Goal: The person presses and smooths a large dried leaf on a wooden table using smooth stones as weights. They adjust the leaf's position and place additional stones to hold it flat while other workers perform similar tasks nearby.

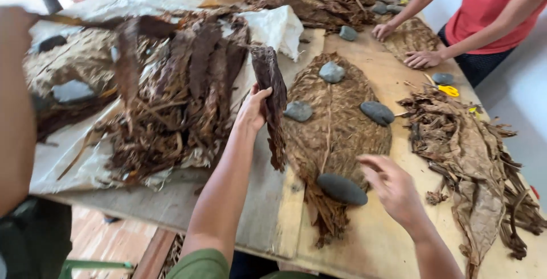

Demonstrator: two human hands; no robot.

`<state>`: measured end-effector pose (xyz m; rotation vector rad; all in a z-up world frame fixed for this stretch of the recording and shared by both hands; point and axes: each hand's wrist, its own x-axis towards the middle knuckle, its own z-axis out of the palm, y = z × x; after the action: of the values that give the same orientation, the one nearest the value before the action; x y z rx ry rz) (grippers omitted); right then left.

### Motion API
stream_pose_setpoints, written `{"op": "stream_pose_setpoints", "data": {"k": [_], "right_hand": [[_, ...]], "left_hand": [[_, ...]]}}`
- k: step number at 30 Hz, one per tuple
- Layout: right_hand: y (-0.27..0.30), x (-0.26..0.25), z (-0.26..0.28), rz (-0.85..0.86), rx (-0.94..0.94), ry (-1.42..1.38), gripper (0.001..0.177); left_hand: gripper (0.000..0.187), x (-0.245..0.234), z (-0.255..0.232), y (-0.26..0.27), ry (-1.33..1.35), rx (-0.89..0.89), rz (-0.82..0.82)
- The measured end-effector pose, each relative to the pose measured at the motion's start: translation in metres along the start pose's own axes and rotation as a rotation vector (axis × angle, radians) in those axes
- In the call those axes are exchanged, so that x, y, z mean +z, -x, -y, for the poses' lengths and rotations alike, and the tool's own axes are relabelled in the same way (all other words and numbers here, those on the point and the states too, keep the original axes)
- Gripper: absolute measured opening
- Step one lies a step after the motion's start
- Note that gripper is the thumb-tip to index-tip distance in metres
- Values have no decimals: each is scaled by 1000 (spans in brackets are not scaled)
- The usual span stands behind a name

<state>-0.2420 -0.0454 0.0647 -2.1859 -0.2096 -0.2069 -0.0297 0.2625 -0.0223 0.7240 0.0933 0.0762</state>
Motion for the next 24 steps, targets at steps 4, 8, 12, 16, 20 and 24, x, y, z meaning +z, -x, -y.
{"op": "stream_pose_setpoints", "data": {"k": [4, 8, 12, 16, 20, 24], "right_hand": [[-73, 39, 42, 154, -124, -195, 34], [-165, 91, 62, 161, 97, -442, 56], [-237, 143, 35, -32, 124, -492, 45], [-275, 171, 4, -295, -49, 10, 22], [-275, 180, 13, -278, -33, 57, 26], [-284, 173, 19, -350, -1, -137, 25]], "left_hand": [[43, 39, -3, 18, 59, 69, 140], [44, 73, -6, 26, 100, 82, 218], [42, 77, -1, 11, 155, 24, 81], [43, 45, 14, -31, 49, -21, -146], [76, -8, 44, -68, 30, -97, -244], [81, -50, 66, -88, 79, -194, -294]]}}
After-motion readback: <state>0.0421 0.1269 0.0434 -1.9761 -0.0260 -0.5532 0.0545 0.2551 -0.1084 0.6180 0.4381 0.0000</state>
